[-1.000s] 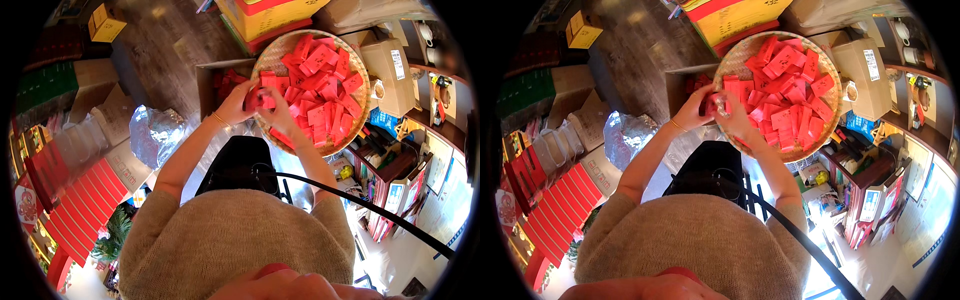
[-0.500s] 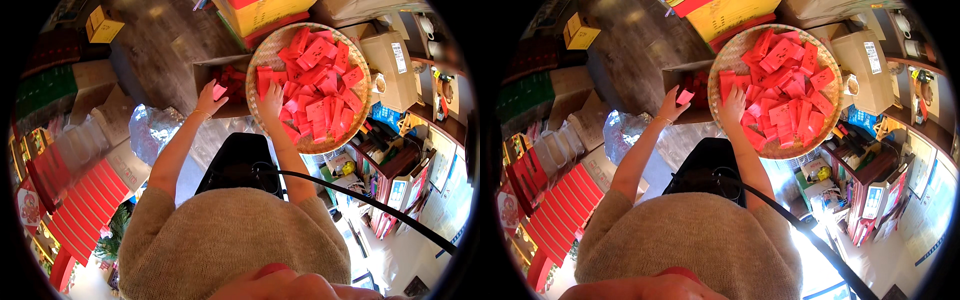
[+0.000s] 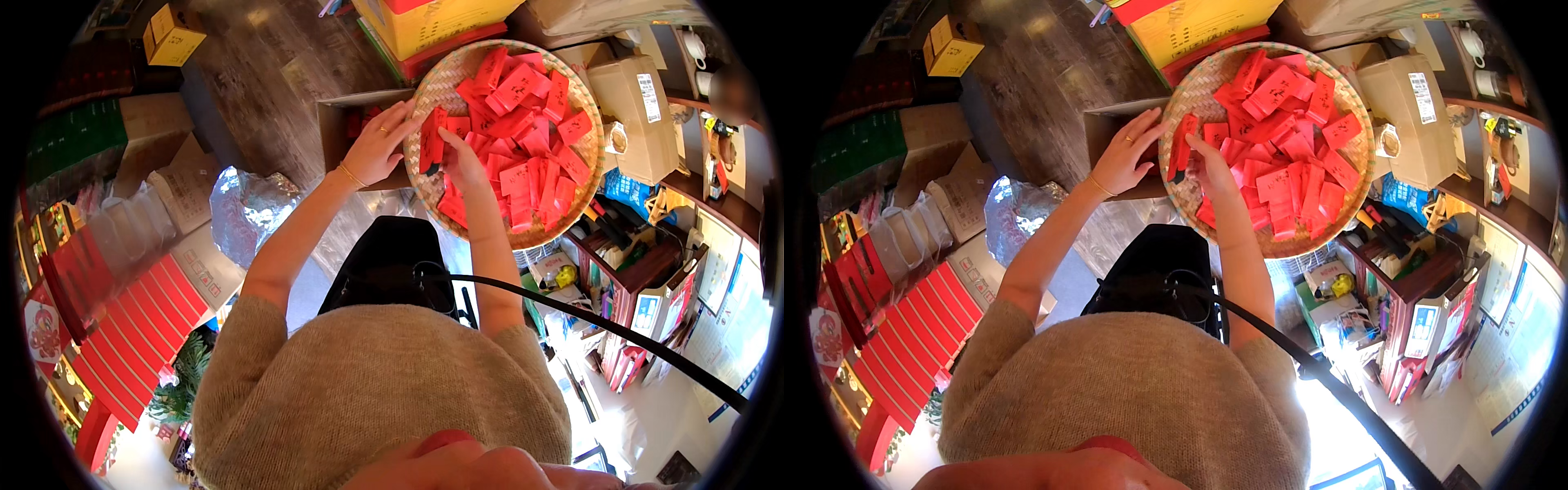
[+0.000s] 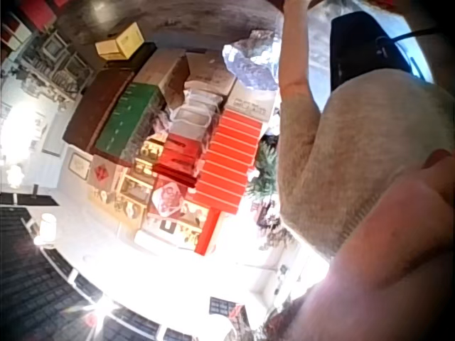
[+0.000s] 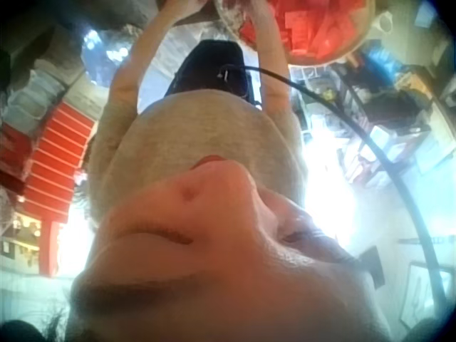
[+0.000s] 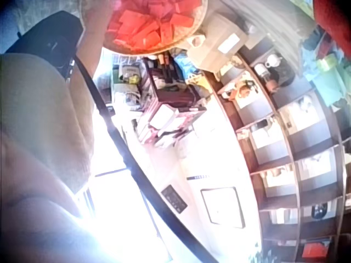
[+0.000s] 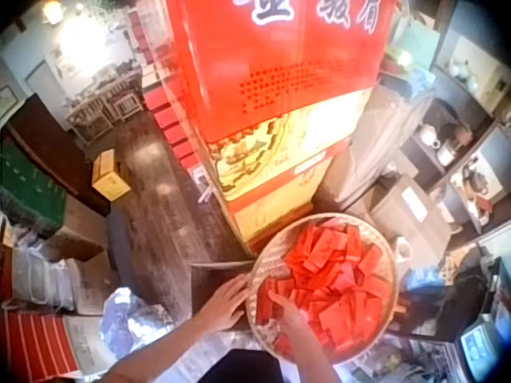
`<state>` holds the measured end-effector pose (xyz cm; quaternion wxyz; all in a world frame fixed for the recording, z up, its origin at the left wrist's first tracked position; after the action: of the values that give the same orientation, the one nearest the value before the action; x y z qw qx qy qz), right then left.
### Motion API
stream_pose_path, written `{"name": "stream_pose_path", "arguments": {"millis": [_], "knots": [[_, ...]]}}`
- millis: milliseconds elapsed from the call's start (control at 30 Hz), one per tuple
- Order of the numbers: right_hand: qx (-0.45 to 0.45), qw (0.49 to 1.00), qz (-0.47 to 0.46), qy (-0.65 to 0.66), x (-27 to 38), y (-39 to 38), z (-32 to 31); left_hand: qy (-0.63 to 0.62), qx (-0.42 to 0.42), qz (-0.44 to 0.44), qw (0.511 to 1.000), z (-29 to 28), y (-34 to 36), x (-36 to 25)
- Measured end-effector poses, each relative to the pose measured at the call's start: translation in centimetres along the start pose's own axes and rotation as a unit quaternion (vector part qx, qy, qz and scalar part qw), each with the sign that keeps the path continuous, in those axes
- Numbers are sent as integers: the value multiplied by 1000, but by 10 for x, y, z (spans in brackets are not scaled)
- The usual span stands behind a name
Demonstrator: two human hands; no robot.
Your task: The person arranges red envelopes in a circular pattern inside a box and transfers them to a woven basket. They also handle stacks of red boxes and plastic-wrapped items, moving them around the workspace.
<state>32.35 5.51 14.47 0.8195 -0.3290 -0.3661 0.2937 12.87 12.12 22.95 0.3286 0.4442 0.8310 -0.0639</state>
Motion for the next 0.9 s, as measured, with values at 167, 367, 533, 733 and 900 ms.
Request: {"name": "stream_pose_path", "arguments": {"millis": [167, 367, 533, 733, 900], "knots": [[34, 998, -15, 53, -6, -31, 36, 12, 1, 113, 994, 4, 13, -16], [-51, 985, 1, -163, -47, -30, -1, 7, 32, 27, 999, -6, -35, 3], [-236, 798, -212, -513, -74, -36, -19, 81, 27, -116, 990, 4, -89, 38], [-386, 655, -226, -609, -39, 3, -11, 51, 32, -134, 989, 17, -80, 34], [-398, 649, -100, -641, -16, 11, -6, 10, -4, -121, 993, 27, -67, 17]]}}
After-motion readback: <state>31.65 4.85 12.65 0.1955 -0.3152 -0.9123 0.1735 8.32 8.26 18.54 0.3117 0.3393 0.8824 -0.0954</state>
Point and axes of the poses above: each hand's wrist, its own y-axis towards the middle knuckle, its own z-axis out of the palm, x = y × z, the point moved 2 cm from there along y, towards the middle knuckle, and after that the axes turned 6 degrees about z, right-handed, at the moved point
